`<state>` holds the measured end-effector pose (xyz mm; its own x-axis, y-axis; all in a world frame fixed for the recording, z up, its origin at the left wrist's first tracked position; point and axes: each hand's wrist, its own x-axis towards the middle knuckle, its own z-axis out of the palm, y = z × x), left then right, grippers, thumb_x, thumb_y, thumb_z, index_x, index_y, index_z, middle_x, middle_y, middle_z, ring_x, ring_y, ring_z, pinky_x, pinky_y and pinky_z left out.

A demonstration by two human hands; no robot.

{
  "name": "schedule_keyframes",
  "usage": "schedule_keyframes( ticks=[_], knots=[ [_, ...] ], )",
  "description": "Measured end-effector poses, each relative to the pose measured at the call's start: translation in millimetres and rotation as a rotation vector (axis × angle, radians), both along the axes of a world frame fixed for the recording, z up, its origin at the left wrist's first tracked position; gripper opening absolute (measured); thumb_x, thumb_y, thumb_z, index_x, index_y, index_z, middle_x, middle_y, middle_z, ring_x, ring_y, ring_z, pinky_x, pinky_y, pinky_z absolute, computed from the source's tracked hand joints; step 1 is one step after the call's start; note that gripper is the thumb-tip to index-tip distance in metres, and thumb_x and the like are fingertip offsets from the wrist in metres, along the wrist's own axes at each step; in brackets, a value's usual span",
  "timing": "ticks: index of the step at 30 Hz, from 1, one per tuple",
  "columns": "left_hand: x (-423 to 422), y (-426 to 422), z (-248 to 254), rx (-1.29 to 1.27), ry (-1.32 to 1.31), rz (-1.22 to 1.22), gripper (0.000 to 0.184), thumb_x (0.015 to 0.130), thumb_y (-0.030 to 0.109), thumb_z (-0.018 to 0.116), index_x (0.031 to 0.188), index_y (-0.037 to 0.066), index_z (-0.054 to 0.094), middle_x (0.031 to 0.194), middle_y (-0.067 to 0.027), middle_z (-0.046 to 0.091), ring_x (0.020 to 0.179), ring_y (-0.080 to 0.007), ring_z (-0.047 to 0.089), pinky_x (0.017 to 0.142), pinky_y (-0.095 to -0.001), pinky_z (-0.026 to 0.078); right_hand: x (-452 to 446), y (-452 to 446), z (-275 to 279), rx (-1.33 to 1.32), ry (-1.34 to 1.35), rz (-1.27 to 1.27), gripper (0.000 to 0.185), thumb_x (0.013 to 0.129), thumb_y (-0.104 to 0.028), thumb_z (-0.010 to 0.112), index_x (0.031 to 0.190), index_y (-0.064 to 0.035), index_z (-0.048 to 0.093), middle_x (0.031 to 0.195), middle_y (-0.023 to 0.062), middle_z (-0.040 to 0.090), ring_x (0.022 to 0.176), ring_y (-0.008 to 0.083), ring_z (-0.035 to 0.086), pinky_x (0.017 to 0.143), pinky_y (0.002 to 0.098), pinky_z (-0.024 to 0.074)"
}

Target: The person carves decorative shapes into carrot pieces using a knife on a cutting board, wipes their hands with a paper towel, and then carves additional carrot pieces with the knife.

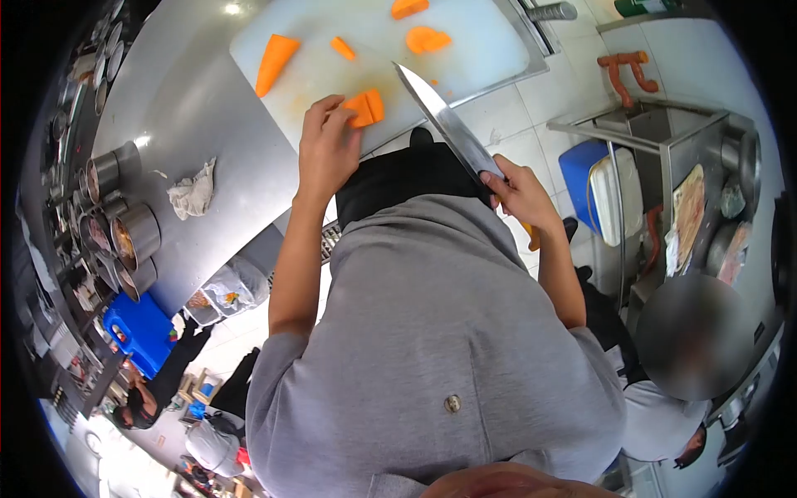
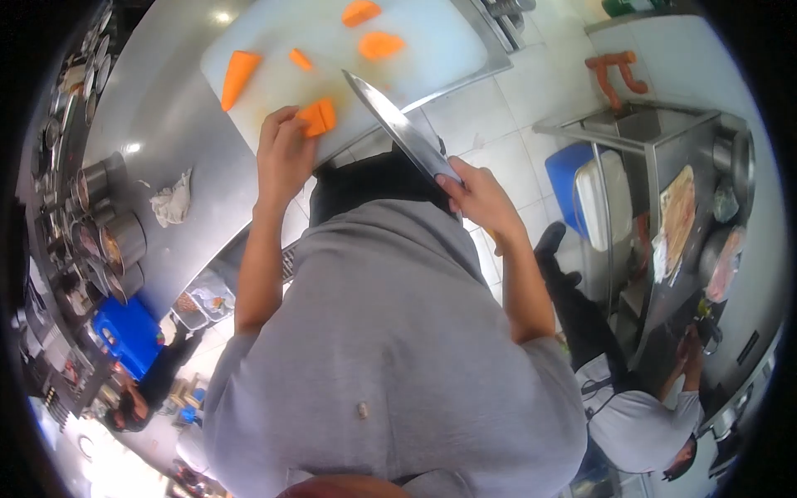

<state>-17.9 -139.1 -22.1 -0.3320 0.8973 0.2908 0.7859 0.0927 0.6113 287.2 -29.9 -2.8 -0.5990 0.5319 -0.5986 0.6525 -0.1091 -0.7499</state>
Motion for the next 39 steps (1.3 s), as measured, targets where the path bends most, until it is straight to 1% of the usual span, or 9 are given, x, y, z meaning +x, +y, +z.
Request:
schedule_keyframes(
  ticks=[5, 9, 13, 17, 23, 28, 33, 35, 39],
  knots=[
    [4.9, 0.7, 4.4, 0.025, -0.088, 0.052, 0.034, 0.077, 0.011, 0.084, 0.103, 0.002, 0.064, 0.112, -0.0161, 0.064, 0.092, -0.0283, 0.066, 0.078, -0.0376, 0.055, -6.3, -4.8, -1.0, -0.006, 0.032, 0.052, 0.019, 0.103, -0.018, 0.056, 0.091, -0.0032, 0.052, 0.058, 0.0052, 0.055, 0.049, 0.012, 0.051, 0.049, 0.0305, 0.0411],
    [6.5, 17.9, 20.5, -0.312, -0.301, 0.366, 0.046, 0.084, 0.033, 0.082, 0.105, -0.002, 0.06, 0.086, -0.012, 0.067, 0.069, -0.0178, 0.064, 0.064, -0.0311, 0.052, -11.2, -5.8, -0.3, -0.043, 0.019, 0.06, 0.017, 0.103, -0.018, 0.055, 0.095, -0.0034, 0.052, 0.059, 0.006, 0.055, 0.05, 0.0126, 0.051, 0.05, 0.0308, 0.0416],
    [-6.8, 32.2, 29.3, -0.595, -0.604, 0.405, 0.056, 0.086, 0.049, 0.077, 0.101, -0.001, 0.059, 0.062, -0.0052, 0.061, 0.052, -0.0112, 0.056, 0.047, -0.0239, 0.045, -16.0, -3.3, 6.8, -0.118, 0.007, 0.074, 0.021, 0.101, -0.023, 0.055, 0.1, -0.0023, 0.05, 0.064, 0.0166, 0.058, 0.057, 0.0291, 0.06, 0.059, 0.0404, 0.0459],
    [-18.8, 36.5, 31.8, -0.672, -0.696, 0.381, 0.054, 0.086, 0.049, 0.077, 0.099, 0.0, 0.059, 0.062, -0.0058, 0.062, 0.046, -0.0088, 0.052, 0.04, -0.0222, 0.04, -17.9, -1.4, 13.1, -0.029, -0.005, 0.177, 0.023, 0.101, -0.024, 0.055, 0.101, -0.0018, 0.051, 0.074, 0.0231, 0.063, 0.071, 0.0409, 0.063, 0.066, 0.0459, 0.0466],
    [-31.5, 37.7, 44.5, -0.717, -0.656, 0.448, 0.045, 0.087, 0.041, 0.078, 0.1, 0.001, 0.062, 0.072, -0.0084, 0.065, 0.051, -0.0097, 0.055, 0.042, -0.0236, 0.041, -19.2, -0.1, 11.5, 0.024, 0.032, 0.213, 0.022, 0.1, -0.024, 0.055, 0.103, -0.0018, 0.051, 0.08, 0.0263, 0.064, 0.081, 0.0462, 0.062, 0.07, 0.0501, 0.046],
    [-14.9, 31.5, 29.1, -0.387, 0.052, -0.075, 0.059, 0.076, 0.023, 0.088, 0.121, -0.001, 0.058, 0.101, -0.0115, 0.065, 0.079, -0.0177, 0.065, 0.069, -0.0305, 0.054, -19.8, -0.1, 7.0, 0.055, 0.06, 0.211, 0.025, 0.101, -0.026, 0.055, 0.1, -0.0018, 0.05, 0.075, 0.0253, 0.061, 0.073, 0.0436, 0.059, 0.067, 0.0476, 0.0449],
    [-26.3, 40.3, 32.4, -0.551, -0.472, 0.066, 0.053, 0.075, 0.01, 0.086, 0.119, -0.002, 0.059, 0.111, -0.0097, 0.064, 0.095, -0.0141, 0.063, 0.079, -0.0287, 0.053, -19.8, 2.6, 5.3, 0.072, 0.079, 0.158, 0.026, 0.102, -0.026, 0.055, 0.096, -0.0014, 0.048, 0.067, 0.0228, 0.057, 0.061, 0.0374, 0.056, 0.062, 0.0436, 0.044],
    [-37.9, 38.9, 31.7, -0.444, -0.937, 0.093, 0.05, 0.077, 0.004, 0.083, 0.12, -0.003, 0.058, 0.111, -0.0086, 0.064, 0.098, -0.013, 0.061, 0.08, -0.0278, 0.052, -19.6, 2.9, 4.4, 0.049, 0.067, 0.122, 0.025, 0.102, -0.024, 0.055, 0.096, -0.0012, 0.048, 0.065, 0.0206, 0.056, 0.058, 0.0333, 0.056, 0.061, 0.0421, 0.0438],
    [-36.7, 45.5, 31.3, -0.352, -0.983, 0.079, 0.051, 0.077, 0.0, 0.081, 0.122, -0.003, 0.057, 0.109, -0.0084, 0.064, 0.095, -0.0117, 0.06, 0.078, -0.0264, 0.051, -18.9, 1.1, -0.4, 0.082, 0.095, 0.107, 0.024, 0.102, -0.023, 0.055, 0.096, -0.0009, 0.049, 0.064, 0.0198, 0.055, 0.057, 0.0314, 0.056, 0.059, 0.041, 0.0436]
  ],
)
